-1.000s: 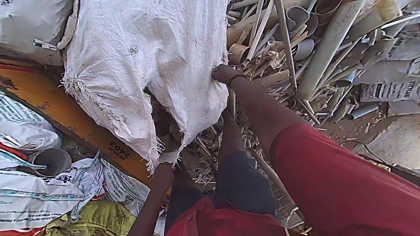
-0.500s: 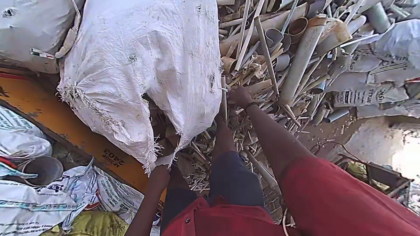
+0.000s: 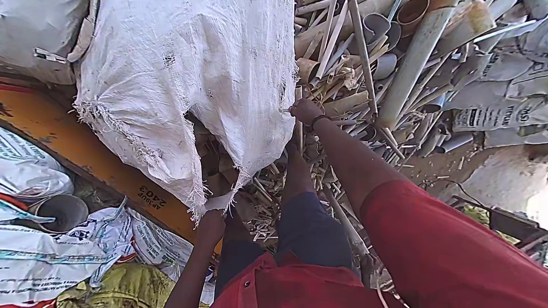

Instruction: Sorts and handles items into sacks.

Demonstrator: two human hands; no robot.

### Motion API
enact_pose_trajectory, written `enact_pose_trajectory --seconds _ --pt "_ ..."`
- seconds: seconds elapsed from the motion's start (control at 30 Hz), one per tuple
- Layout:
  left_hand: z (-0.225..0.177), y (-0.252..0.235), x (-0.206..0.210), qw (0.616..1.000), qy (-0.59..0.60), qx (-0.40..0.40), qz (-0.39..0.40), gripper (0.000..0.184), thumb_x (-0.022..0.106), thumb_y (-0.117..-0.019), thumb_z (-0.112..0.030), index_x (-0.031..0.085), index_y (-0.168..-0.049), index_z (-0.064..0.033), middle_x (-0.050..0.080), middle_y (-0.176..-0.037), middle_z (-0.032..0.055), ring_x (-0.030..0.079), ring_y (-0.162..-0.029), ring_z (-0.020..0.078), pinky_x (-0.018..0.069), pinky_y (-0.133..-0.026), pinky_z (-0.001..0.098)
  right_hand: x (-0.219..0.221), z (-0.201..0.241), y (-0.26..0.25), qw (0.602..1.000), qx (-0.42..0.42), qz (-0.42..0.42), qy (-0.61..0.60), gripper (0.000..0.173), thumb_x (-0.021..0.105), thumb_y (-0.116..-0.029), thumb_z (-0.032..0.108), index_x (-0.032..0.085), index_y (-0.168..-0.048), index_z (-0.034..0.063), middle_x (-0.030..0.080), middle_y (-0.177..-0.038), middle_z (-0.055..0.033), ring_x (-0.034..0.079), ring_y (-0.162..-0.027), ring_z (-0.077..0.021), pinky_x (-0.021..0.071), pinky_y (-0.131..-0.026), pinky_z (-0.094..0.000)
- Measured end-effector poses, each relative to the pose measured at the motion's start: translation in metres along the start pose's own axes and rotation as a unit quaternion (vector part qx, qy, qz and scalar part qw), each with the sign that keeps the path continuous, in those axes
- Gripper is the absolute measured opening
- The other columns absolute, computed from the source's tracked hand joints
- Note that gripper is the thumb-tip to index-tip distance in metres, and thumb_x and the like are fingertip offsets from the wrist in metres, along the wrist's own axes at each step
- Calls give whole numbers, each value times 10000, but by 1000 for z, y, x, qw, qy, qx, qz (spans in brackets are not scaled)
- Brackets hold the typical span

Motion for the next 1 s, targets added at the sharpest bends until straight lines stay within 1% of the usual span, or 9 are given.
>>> enact_pose_trajectory --seconds 0.1,0.2,0.3,0.37,0.4,0.53,0.7,0.87,1.0 --pt "0 -1 1 1000 -12 -7 5 366 440 -1101 -254 682 -1216 -4 658 -1284 203 587 -1285 356 448 -1088 533 4 12 -22 999 -44 16 12 426 465 -1074 340 698 -1036 -14 677 -1077 -248 652 -1044 -411 471 -903 -654" --pt "0 -1 1 1000 -14 -10 11 371 441 -1104 -259 677 -1226 -1 654 -1292 208 577 -1296 359 439 -1099 528 24 28 -33 998 -16 51 -28 379 504 -1056 313 701 -1037 -10 689 -1031 -195 660 -942 -320 493 -867 -565" --pt "2 0 3 1000 -19 -11 9 371 440 -1103 -262 678 -1228 -7 654 -1292 206 575 -1298 362 440 -1097 536 33 35 -15 994 18 87 -65 365 465 -1088 319 678 -1079 23 645 -932 -110 582 -763 -196 481 -724 -426" --pt "4 2 4 1000 -23 -9 9 363 443 -1098 -250 680 -1235 -12 654 -1295 206 573 -1301 367 439 -1093 550 25 33 16 992 6 77 -97 334 478 -1082 300 666 -1005 35 588 -818 -67 513 -662 -150 440 -638 -373" --pt "3 3 4 1000 -23 -4 9 360 443 -1098 -239 678 -1243 -8 654 -1299 212 574 -1302 371 438 -1094 553 17 31 36 992 -14 70 -104 330 483 -1083 286 654 -973 26 578 -805 -68 516 -666 -152 447 -653 -376" --pt "6 4 3 1000 -24 0 3 369 434 -1103 -242 668 -1273 -14 651 -1307 217 582 -1295 375 441 -1091 564 -5 23 118 996 -67 53 -28 367 487 -1080 267 646 -928 -27 638 -869 -199 641 -820 -347 498 -768 -575" --pt "12 6 -5 1000 1 -15 2 399 423 -1107 -294 665 -1239 -6 672 -1249 229 629 -1217 390 475 -1032 594 46 28 181 986 -82 141 -9 383 508 -1080 299 668 -886 11 636 -805 -151 632 -781 -308 485 -744 -544" --pt "10 6 -10 1000 -12 -6 15 402 390 -1119 -277 641 -1273 -3 650 -1295 233 598 -1271 393 457 -1057 592 40 -10 140 995 13 -40 -93 432 426 -1097 337 621 -911 0 630 -871 -209 645 -855 -379 489 -750 -598" --pt "10 4 -5 1000 -14 0 7 395 407 -1114 -279 659 -1228 3 665 -1250 236 617 -1238 390 467 -1045 586 29 5 101 991 65 -79 -90 458 384 -1110 338 655 -1094 -31 673 -1135 -263 656 -1116 -421 499 -926 -618"
Point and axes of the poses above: each hand's wrist, its own y-axis away from the middle knuckle, its own x-axis out of the palm, z = x × y, the point moved 7 cm from there along -y, towards the middle knuckle
